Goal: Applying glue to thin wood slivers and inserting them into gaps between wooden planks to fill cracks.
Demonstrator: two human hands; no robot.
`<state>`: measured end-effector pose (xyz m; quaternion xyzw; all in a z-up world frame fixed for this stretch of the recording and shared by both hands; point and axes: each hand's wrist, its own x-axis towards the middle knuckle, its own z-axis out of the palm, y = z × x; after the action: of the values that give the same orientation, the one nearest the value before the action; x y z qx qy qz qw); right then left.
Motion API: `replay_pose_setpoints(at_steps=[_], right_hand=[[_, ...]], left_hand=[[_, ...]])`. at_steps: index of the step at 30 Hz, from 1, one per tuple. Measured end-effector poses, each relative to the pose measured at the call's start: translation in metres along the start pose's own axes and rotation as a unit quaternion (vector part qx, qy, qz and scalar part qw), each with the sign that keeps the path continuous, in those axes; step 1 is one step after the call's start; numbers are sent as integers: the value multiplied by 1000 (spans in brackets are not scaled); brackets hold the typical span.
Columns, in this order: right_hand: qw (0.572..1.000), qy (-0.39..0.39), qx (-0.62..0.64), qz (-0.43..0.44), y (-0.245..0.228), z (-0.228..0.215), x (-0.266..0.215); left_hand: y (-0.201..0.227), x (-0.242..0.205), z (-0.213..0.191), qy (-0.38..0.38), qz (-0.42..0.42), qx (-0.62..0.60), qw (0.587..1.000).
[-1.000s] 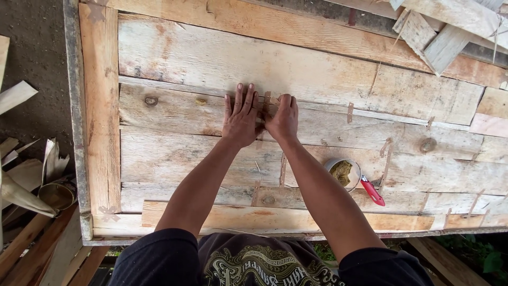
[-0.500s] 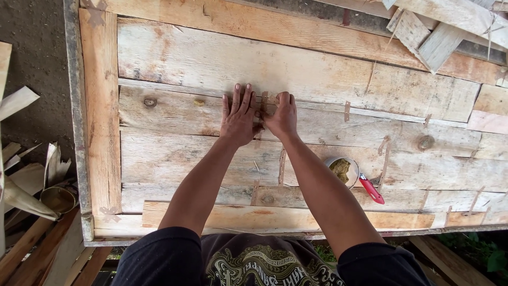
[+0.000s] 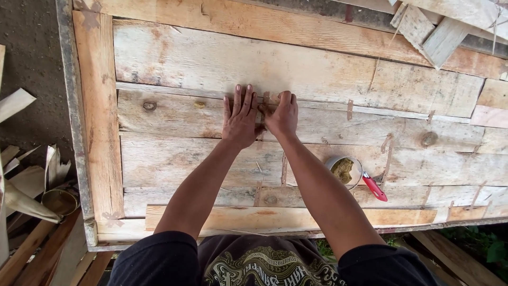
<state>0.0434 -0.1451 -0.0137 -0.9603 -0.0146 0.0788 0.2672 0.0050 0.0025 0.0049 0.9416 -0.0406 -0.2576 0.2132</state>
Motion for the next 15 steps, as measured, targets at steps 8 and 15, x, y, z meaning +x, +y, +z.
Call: replay_pose_setpoints(at_steps=[8, 15], right_hand=[[1000, -9, -11, 20, 0, -1, 1], [995, -49, 82, 29, 14, -6, 8]], left_hand=[[-1, -1, 0, 4, 2, 4, 1000], [2, -2, -3, 6, -2, 4, 1000]])
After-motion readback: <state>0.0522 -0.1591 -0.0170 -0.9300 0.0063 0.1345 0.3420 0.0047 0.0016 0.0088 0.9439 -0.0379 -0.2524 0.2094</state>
